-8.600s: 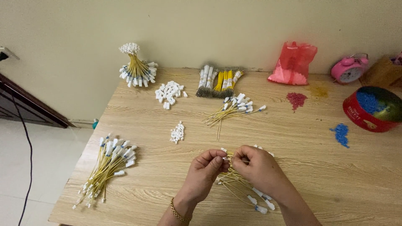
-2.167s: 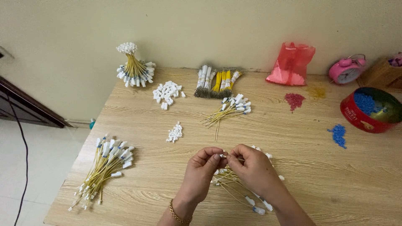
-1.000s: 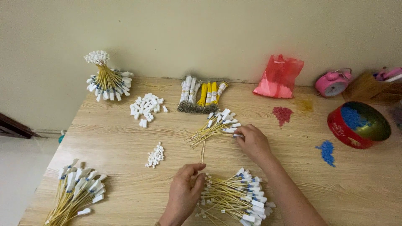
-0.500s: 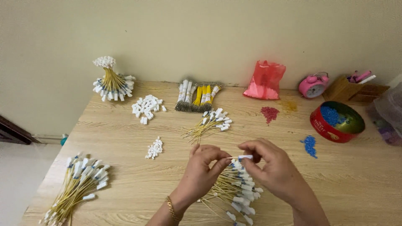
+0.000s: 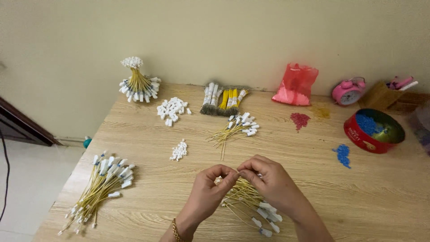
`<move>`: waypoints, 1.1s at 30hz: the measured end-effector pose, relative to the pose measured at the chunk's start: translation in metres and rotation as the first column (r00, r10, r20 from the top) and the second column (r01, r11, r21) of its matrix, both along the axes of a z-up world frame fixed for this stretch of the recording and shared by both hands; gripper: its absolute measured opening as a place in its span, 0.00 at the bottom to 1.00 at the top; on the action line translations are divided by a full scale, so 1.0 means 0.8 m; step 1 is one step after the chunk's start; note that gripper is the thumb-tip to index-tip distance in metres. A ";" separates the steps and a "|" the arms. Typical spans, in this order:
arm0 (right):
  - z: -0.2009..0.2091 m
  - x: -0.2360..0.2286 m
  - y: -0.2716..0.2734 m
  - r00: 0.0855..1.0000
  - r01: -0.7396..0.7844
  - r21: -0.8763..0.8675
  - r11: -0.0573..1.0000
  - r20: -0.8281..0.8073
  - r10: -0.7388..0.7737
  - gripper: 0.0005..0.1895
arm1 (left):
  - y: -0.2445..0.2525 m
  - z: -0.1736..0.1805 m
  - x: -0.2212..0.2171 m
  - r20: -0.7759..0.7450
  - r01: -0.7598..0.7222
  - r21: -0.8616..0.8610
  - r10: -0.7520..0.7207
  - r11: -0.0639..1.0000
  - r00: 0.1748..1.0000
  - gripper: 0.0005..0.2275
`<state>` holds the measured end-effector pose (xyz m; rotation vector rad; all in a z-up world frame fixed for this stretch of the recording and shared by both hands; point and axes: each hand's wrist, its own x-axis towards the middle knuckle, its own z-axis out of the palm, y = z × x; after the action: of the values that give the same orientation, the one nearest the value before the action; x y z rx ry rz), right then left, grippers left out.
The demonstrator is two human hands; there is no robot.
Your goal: Assembling electrical connectors by attaching plastic sleeves to wired pins.
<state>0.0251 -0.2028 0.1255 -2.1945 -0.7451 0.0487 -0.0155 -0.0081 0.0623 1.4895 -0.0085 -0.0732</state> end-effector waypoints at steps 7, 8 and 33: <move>-0.037 -0.002 0.014 0.918 0.137 0.100 0.985 -0.388 -0.089 0.08 | -0.005 0.006 -0.009 0.024 -0.113 0.034 0.113 0.993 0.993 0.07; -0.040 -0.002 0.014 0.921 0.134 0.159 0.978 -0.385 -0.064 0.08 | -0.006 0.005 -0.009 0.059 -0.137 0.053 0.134 0.989 0.989 0.07; -0.061 0.003 0.011 0.924 0.157 0.110 0.982 -0.368 -0.106 0.08 | -0.009 -0.039 -0.007 0.133 -0.225 -0.144 0.244 0.964 0.961 0.05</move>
<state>0.0277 -0.1940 0.0770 -2.0197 -0.3804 0.3160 -0.0214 -0.0153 0.0307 1.3554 0.0420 0.2277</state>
